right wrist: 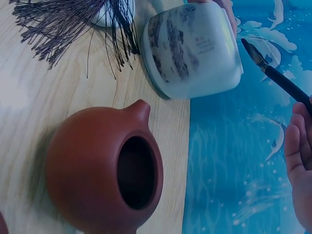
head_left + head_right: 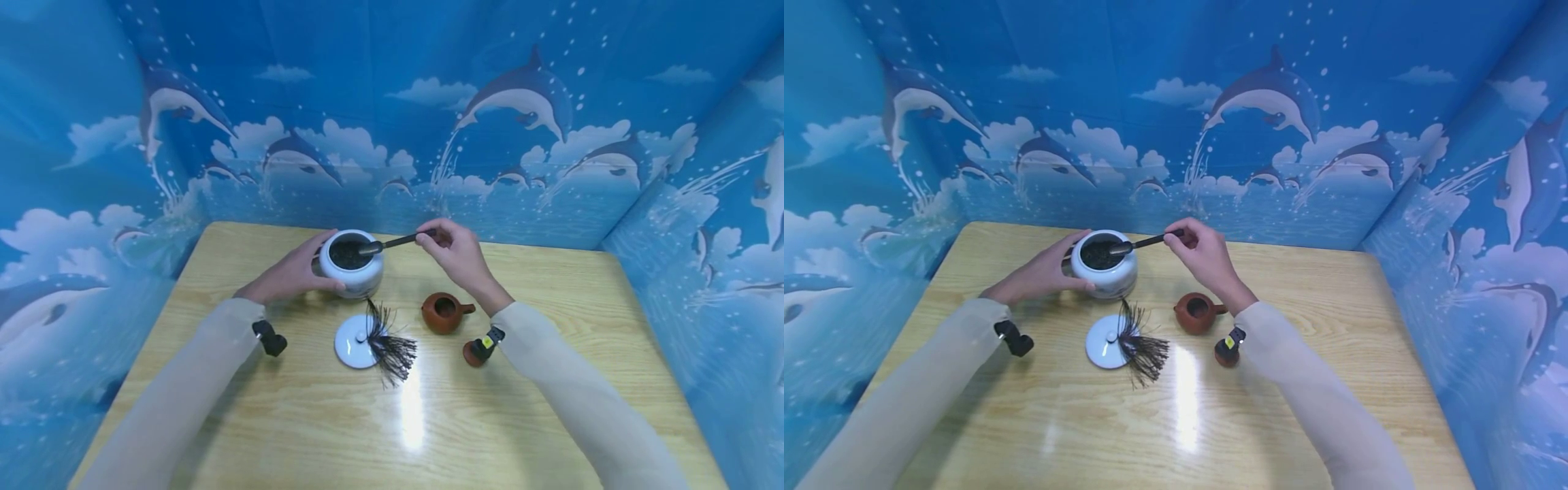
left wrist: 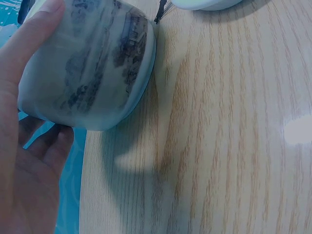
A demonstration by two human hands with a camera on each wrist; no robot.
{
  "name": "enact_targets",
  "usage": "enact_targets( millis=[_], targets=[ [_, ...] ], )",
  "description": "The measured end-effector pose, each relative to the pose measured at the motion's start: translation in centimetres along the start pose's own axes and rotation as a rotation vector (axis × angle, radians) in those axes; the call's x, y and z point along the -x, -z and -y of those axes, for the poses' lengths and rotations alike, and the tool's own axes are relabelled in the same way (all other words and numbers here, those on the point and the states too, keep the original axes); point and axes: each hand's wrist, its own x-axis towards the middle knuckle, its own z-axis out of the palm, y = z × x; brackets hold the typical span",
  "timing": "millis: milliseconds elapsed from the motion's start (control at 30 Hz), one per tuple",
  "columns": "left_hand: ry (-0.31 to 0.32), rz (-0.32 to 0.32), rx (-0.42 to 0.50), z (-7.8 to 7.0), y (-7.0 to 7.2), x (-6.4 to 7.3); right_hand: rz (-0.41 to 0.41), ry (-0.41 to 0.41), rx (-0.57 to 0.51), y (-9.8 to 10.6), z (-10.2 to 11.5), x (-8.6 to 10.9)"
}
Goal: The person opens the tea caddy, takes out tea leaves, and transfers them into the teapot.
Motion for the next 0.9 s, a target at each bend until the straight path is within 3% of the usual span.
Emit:
enact_targets(
  millis=[433,900],
  targets=[
    [0.002,0.003,0.002,0.2,-0.1,-0.1,0.034,0.144,0.141,-2.4,1.3,-1.4],
    [-0.011,0.014,0.011,0.1,0.1,-0.1,0.122,0.35,0.471,-3.7,2.9,-2.4]
  ],
)
